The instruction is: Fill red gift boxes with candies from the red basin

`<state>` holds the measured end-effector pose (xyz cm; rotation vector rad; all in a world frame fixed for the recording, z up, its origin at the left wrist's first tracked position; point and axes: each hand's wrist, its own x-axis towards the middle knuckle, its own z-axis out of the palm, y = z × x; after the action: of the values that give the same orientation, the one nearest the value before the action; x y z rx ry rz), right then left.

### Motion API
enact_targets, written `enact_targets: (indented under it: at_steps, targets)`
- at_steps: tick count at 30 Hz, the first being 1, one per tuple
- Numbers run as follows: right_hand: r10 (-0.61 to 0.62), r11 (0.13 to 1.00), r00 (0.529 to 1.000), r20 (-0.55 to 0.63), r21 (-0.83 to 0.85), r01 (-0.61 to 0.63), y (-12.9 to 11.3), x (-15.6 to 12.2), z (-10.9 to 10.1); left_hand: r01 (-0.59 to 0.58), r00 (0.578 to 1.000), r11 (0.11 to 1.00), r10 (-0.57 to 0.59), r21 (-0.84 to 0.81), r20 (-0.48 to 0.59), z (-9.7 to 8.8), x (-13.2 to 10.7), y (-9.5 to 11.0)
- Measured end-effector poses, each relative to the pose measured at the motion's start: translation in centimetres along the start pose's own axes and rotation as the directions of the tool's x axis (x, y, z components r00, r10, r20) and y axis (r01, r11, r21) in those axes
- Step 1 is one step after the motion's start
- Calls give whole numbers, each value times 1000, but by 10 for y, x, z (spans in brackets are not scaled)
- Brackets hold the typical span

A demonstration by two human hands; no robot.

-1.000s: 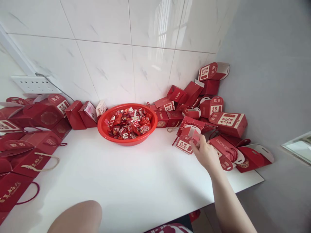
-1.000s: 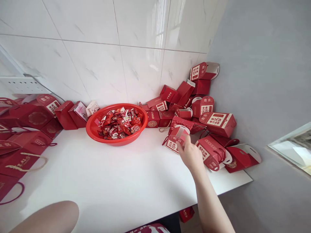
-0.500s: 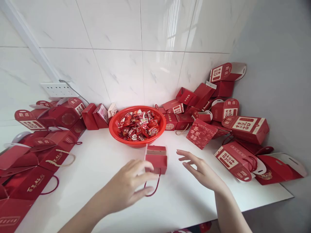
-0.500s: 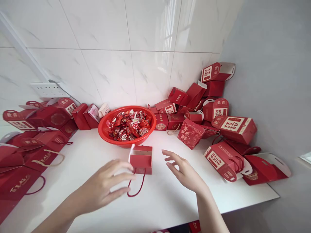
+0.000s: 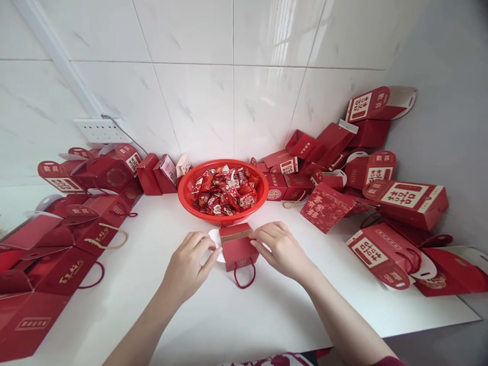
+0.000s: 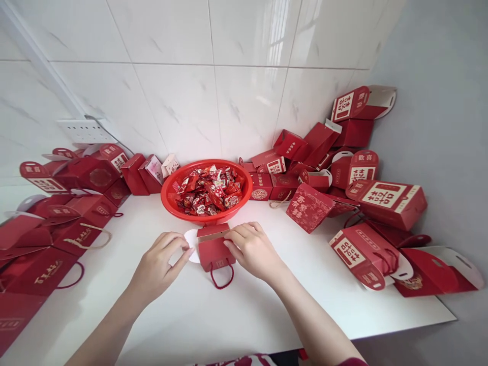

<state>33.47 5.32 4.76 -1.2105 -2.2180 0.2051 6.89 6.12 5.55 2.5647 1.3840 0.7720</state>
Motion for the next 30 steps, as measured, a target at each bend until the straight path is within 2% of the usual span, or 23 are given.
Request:
enact_targets:
  at_steps: [3,6,9,10,12,15,18,21,24,26,28,30]
  targets:
    - [229,971,972,-49,86,-224,6,2,14,134,990,991,-133,-21,35,7,1,-6]
    - [455,859,886,-92,309,-409,13,0,27,200,978,976,-193,-84,83,21,5,-7]
    - [568,800,812,-139,326,-504,21,-4,39,267,962,941,-247,-206,120,36,8,-5]
    - [592,785,798,-115,303,-540,24,-5,42,291,955,924,-265,-248,136,40,8,-4]
    - [614,754,789,22,281,-594,28,-8,47,329,943,891,-291,-314,162,47,7,-2]
    - [537,735,809,239,337,-588,28,-10,51,375,927,816,-320,-440,196,56,4,-4]
    - [475,735,833,285,393,-553,24,-10,55,418,908,687,-328,-594,260,66,2,-10]
    - [452,716,843,291,445,-538,21,-10,60,420,906,628,-329,-655,266,76,1,-18]
    - [449,700,855,260,493,-517,19,-11,64,393,912,603,-351,-694,212,83,-2,-23]
    - [450,706,872,191,521,-479,18,-12,64,369,919,597,-347,-713,186,84,-5,-24]
    - [395,744,914,91,552,-376,16,-13,61,336,933,610,-319,-718,166,82,-6,-24]
    - [277,799,961,-5,556,-227,16,-14,57,278,956,658,-258,-700,137,79,-8,-24]
